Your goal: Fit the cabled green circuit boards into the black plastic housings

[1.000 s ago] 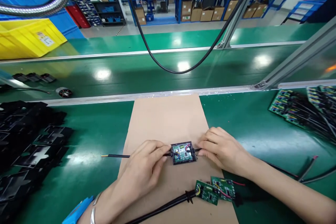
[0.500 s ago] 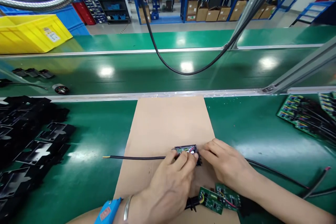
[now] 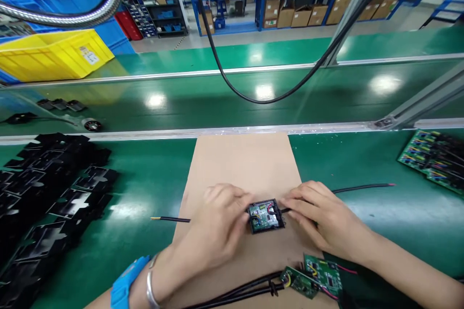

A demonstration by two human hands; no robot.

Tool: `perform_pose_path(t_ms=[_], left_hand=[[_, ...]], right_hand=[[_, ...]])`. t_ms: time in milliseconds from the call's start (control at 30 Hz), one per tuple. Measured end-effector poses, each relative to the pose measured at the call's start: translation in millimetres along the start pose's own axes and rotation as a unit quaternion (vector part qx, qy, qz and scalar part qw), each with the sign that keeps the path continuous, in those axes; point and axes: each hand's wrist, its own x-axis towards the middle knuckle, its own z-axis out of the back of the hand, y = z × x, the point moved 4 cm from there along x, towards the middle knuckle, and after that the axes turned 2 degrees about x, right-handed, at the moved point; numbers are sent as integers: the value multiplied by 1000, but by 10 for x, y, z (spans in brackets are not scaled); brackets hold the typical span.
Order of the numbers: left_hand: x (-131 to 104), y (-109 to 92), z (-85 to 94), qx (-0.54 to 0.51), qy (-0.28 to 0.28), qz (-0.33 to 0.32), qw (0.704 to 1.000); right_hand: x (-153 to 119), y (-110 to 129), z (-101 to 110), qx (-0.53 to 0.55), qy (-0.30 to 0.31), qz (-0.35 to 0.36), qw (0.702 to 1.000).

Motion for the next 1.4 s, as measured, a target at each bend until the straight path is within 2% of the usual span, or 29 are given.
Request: perform_pose_path(t_ms=[67,133,267,433,600,733,800,900,967,1000,1067,1200,1267,1333,1400], left_hand=[[-76,190,55,-29,-13,52,998],[-134,295,22,-60,5,70,996],[-143,300,-111,-107,4,63,992],[-86,232,-214,-121,3,56,991],[-81,220,-236,-110,1,58,992],[-172,238,-146,-71,8,61,996],[-273,273,-79,-33,23,71,997],[-411,347,-5,26,58,66,996],[-391,434,50,60,69,50,995],[-320,500,95,76,67,45,994],[-39,684,241,108,45,51,992],[857,1111,671,172,-47,98,979],[1208,1256,800,195,-105,124,967],[1332,1311,776,200,-135,132,961],[1177,1266,646,192,-130,121,965]], right_hand=[[34,164,18,-11,-15,-9,1000],[93,351,-54,-26,-3,-9,1000],[240,636,-308,-78,23,-6,997],[351,715,-460,-127,12,-11,992],[420,683,-391,-98,36,-42,994],[289,449,-124,-8,66,-43,997],[95,188,41,5,62,-40,997],[-229,-326,232,-53,17,-94,994],[-306,-602,291,-80,9,-105,991],[-266,-711,323,-89,6,-104,991],[-15,-900,433,-106,-6,-98,990],[843,-1274,877,-147,-70,-113,980],[1144,-1410,1054,-165,-94,-130,973],[1213,-1425,1082,-172,-97,-142,970],[1085,-1273,953,-161,-83,-140,973]])
